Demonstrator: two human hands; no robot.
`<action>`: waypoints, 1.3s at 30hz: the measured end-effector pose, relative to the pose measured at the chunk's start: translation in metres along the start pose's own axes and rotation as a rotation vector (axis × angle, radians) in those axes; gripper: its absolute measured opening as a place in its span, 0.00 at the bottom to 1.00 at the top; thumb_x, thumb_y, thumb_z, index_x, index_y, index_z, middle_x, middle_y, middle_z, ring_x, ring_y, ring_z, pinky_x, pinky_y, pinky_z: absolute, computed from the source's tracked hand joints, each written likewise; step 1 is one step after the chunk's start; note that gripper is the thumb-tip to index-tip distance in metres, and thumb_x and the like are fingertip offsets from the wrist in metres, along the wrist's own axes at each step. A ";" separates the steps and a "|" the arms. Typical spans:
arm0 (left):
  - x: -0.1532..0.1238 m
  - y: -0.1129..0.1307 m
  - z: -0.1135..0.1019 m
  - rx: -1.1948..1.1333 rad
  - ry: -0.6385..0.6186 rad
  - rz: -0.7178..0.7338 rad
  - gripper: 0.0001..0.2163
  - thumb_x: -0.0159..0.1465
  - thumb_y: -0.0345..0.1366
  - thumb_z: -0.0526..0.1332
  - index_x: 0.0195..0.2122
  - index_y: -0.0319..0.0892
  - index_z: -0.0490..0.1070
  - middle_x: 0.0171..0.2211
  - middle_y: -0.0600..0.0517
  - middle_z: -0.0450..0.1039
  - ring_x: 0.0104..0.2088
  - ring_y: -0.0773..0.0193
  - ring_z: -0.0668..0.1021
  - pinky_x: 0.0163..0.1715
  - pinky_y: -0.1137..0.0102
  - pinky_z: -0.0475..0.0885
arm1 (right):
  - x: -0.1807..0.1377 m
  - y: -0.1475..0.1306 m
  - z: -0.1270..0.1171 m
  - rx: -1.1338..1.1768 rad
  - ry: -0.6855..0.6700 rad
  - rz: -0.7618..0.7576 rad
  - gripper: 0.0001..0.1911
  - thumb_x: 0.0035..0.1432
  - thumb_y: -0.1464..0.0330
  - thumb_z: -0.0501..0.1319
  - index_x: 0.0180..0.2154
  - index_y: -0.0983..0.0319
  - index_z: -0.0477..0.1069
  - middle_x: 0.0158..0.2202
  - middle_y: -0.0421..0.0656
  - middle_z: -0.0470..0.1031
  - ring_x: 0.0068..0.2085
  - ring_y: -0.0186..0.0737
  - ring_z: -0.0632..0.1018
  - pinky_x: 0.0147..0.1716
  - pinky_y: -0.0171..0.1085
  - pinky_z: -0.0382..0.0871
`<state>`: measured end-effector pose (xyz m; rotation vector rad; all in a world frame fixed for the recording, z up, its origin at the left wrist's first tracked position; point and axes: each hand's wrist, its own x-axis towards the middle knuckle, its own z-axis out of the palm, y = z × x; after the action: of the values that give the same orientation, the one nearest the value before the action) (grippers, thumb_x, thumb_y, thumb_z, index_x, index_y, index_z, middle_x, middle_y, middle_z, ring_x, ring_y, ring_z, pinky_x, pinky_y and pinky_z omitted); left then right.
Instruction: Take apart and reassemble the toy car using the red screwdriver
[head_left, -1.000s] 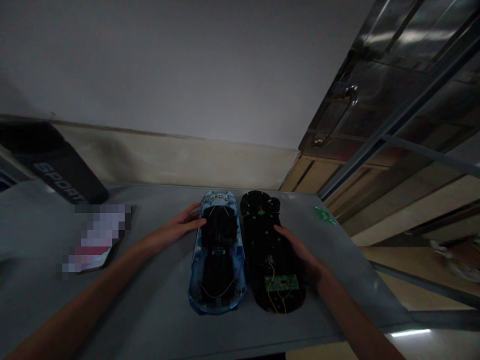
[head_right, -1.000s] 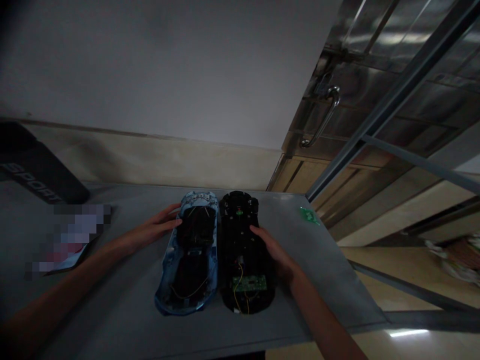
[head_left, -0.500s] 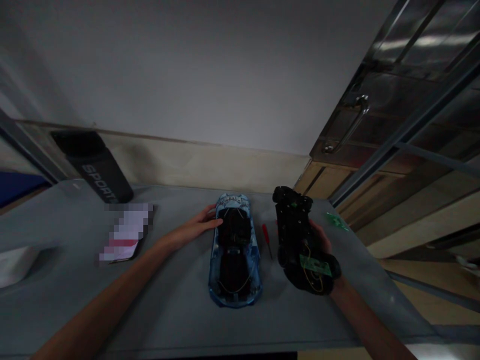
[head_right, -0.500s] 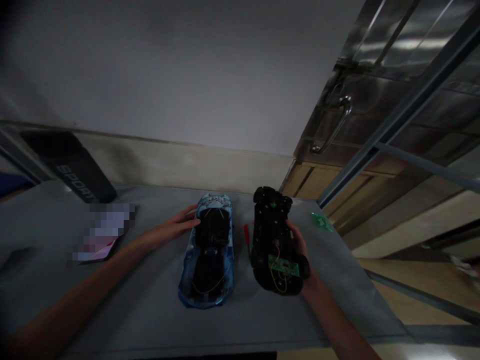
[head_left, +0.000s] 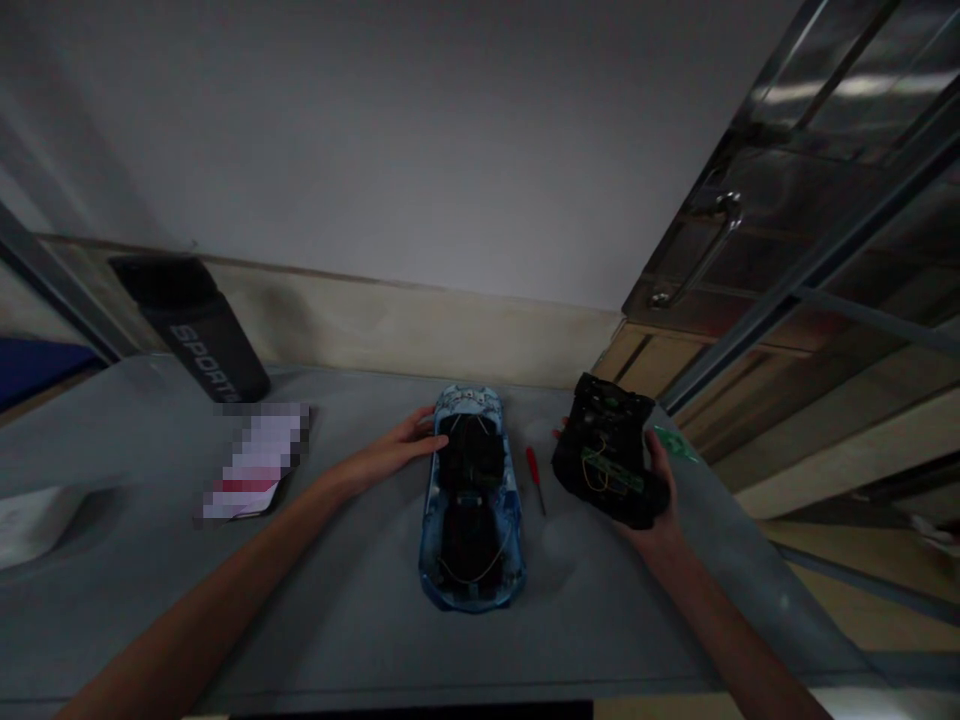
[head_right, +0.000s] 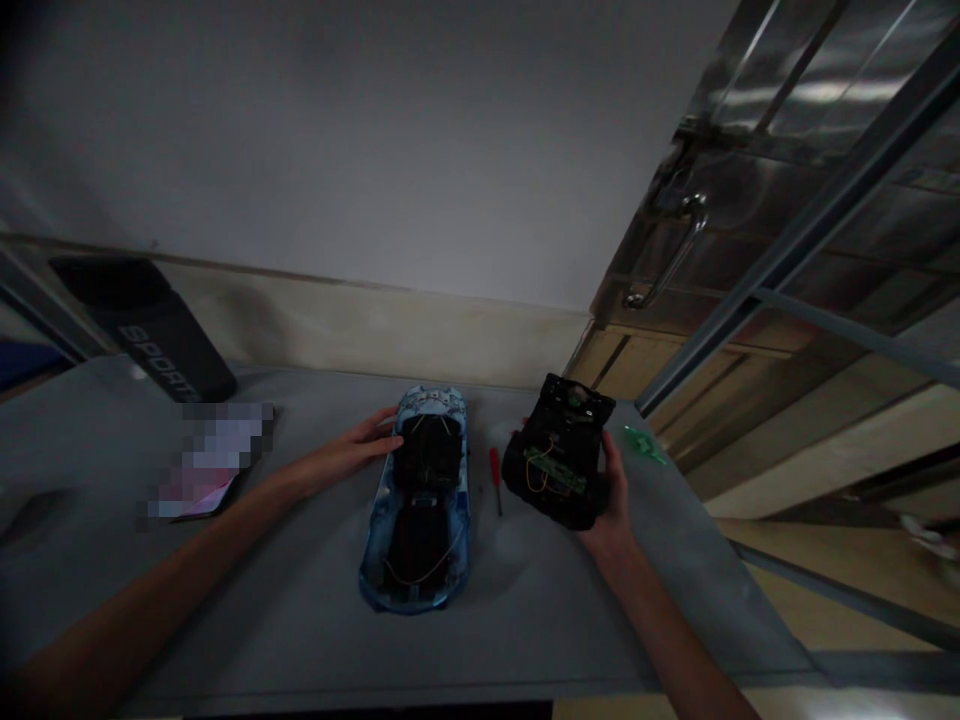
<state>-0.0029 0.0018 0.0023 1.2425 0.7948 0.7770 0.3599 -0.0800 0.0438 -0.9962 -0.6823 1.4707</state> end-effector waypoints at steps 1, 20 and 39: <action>0.000 0.000 0.000 -0.004 0.000 0.004 0.32 0.63 0.45 0.73 0.67 0.52 0.67 0.64 0.49 0.75 0.68 0.46 0.72 0.68 0.56 0.65 | 0.000 -0.001 -0.001 0.002 0.004 -0.012 0.37 0.61 0.37 0.56 0.59 0.53 0.76 0.60 0.49 0.80 0.67 0.59 0.74 0.63 0.60 0.70; -0.001 0.003 0.002 0.029 0.061 -0.040 0.38 0.61 0.46 0.75 0.70 0.50 0.64 0.68 0.46 0.71 0.69 0.46 0.71 0.71 0.55 0.62 | -0.003 -0.018 -0.012 0.163 0.002 -0.239 0.31 0.67 0.41 0.56 0.59 0.50 0.76 0.62 0.45 0.79 0.69 0.51 0.72 0.69 0.56 0.62; -0.002 0.000 0.002 -0.035 0.006 -0.007 0.34 0.63 0.45 0.74 0.68 0.49 0.66 0.67 0.46 0.72 0.69 0.45 0.71 0.71 0.55 0.63 | -0.013 -0.021 -0.001 0.018 0.054 -0.120 0.35 0.64 0.37 0.51 0.59 0.49 0.75 0.55 0.45 0.84 0.59 0.55 0.82 0.66 0.61 0.66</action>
<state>-0.0021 -0.0008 0.0028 1.2064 0.7869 0.7861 0.3700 -0.0896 0.0637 -0.9618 -0.6769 1.3383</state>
